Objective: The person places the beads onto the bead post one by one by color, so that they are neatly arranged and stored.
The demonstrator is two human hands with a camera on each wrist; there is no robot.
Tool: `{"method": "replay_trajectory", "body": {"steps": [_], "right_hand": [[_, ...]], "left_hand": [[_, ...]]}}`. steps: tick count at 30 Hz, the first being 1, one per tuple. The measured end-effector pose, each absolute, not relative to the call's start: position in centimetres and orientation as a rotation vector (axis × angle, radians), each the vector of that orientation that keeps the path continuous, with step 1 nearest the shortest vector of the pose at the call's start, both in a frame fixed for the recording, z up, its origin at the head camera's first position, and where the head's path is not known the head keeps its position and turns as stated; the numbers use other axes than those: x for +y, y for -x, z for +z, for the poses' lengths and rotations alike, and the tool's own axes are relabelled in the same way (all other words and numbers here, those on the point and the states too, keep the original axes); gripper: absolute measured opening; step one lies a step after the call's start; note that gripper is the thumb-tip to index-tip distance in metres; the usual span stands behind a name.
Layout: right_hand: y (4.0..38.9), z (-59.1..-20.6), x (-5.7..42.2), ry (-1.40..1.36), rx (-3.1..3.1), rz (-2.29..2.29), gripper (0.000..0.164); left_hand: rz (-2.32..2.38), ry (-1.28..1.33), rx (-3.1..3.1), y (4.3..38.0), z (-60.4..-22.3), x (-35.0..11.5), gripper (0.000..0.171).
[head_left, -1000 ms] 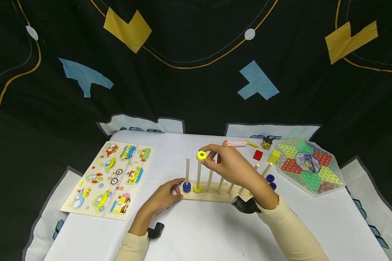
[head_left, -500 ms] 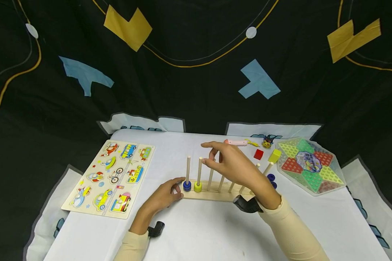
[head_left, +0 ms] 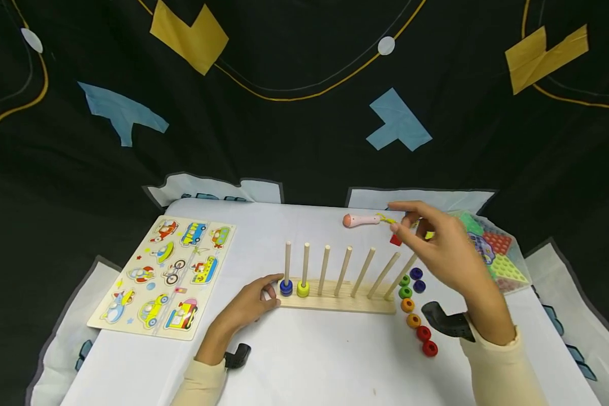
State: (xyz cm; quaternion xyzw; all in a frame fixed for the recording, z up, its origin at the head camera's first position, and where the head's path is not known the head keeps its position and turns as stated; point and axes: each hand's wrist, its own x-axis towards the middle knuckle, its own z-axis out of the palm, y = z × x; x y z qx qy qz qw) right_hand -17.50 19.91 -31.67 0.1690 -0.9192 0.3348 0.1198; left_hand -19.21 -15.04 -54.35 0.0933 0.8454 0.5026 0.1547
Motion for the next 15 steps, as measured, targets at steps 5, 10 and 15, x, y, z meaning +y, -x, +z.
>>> {"method": "replay_trajectory", "body": {"steps": [5,10,15], "right_hand": [[17.1,-33.1,24.3,-0.28,-2.67,0.966,0.032],[17.3,-37.0,28.1,-0.077,-2.757,1.008,0.036],[17.5,-42.2,30.8,0.03,-2.817,1.107,0.037]], "left_hand": [[1.448,-0.266,2.418,19.3,-54.3,-15.1,0.057],[1.454,-0.264,2.414,19.2,-54.4,-15.1,0.056],[1.448,-0.27,2.413,19.2,-54.6,-15.3,0.056]]}}
